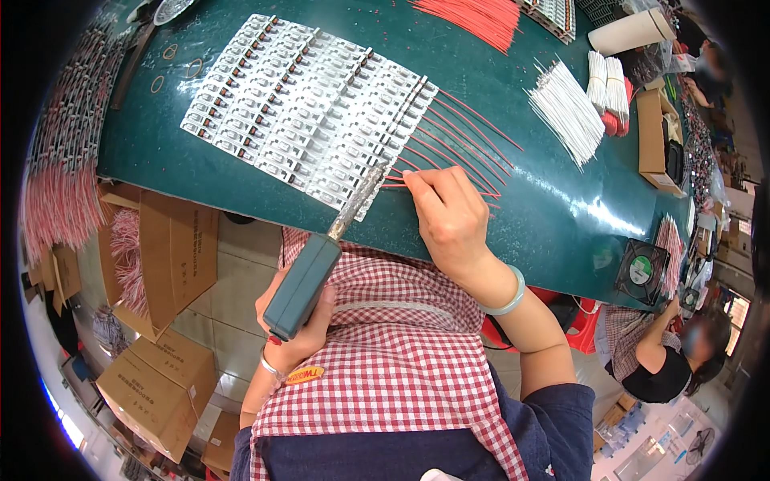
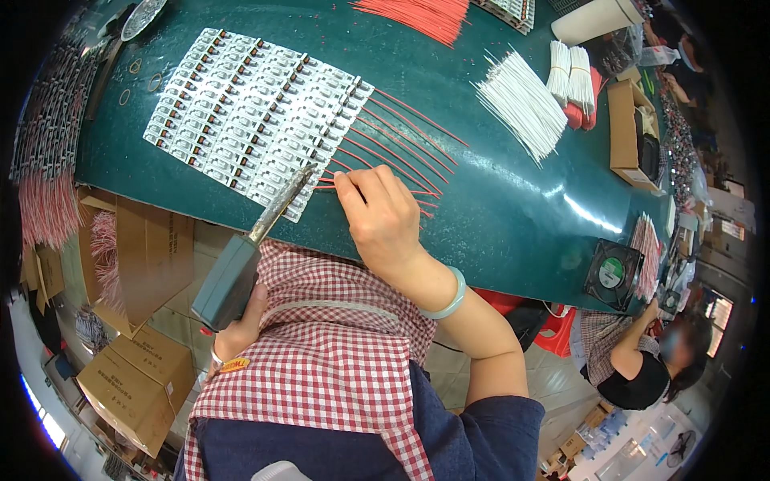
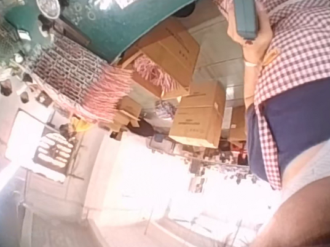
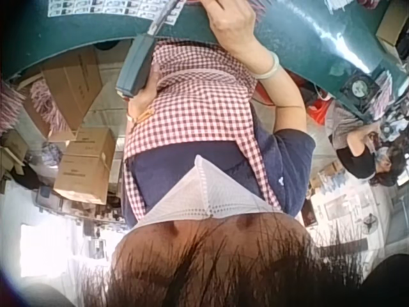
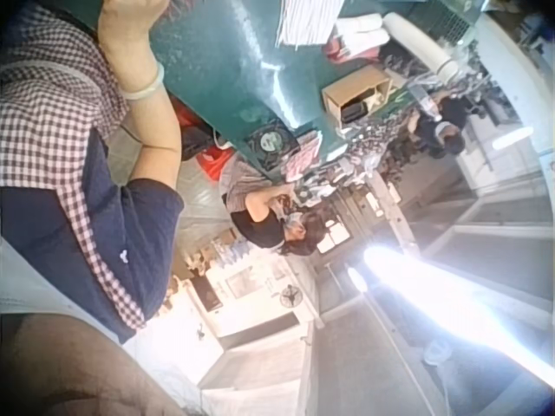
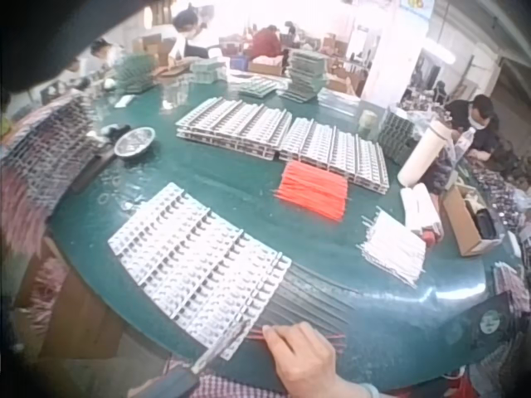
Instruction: The person uses a soldering iron to attach red and white wires to a white plastic grid on a green workbench. They repeatedly pick up individual wires, place them into slots on the grid, and apply the soldering iron to secure them. The person continues this process across multiple rows of the grid throughout the clip.
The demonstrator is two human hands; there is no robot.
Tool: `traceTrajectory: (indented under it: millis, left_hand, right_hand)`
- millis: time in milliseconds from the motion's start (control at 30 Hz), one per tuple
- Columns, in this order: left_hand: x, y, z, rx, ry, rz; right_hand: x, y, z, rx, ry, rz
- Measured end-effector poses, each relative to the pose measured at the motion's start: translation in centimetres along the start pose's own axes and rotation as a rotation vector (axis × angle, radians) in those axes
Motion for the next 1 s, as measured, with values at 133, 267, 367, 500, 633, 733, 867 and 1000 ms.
traceTrajectory:
  millis: [133, 267, 367, 500, 633, 733, 867, 1000]
  left_hand:
    - [-0.4, 0.3, -0.4, 0.003, 0.024, 0.015]
    - [-0.5, 0.6, -0.6, 0.005, 0.039, 0.019]
    - [-0.6, 0.7, -0.5, 0.001, 0.009, 0.034]
    - [-1.1, 0.6, -1.1, -0.001, 0.023, 0.022]
    - [-0.6, 0.5, 0.0, 0.009, -0.043, 0.013]
    - [-0.3, 0.5, 0.5, 0.018, -0.015, -0.005]
    - [0.0, 0.2, 0.9, 0.020, -0.031, -0.029]
    - [0.0, 0.1, 0.9, 0.020, 0.005, -0.044]
  right_hand:
    - [-0.1, 0.2, -0.2, 0.016, -0.010, 0.032]
    - [-0.9, 0.3, -0.5, 0.026, -0.047, 0.007]
    - [-1.3, 0.1, -0.6, 0.017, -0.041, -0.006]
    - [-1.2, 0.2, -0.7, 0.025, -0.041, 0.006]
    - [-1.1, 0.3, -0.8, 0.031, -0.041, 0.003]
    - [-1.3, 0.2, -0.8, 0.028, -0.040, 0.001]
    - [-1.3, 0.1, -0.9, 0.014, -0.044, -0.002]
    - [-1.3, 0.2, -1.1, -0.001, -0.040, -0.004]
Point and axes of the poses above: each hand's wrist, its own x-axis towards the middle knuckle, its own y-axis out of the back of the hand, z = x × y, the point moved 8 cm from there along x, towards the middle knuckle, and after that the axes turned 14 degrees about z, right-handed, at the moved point
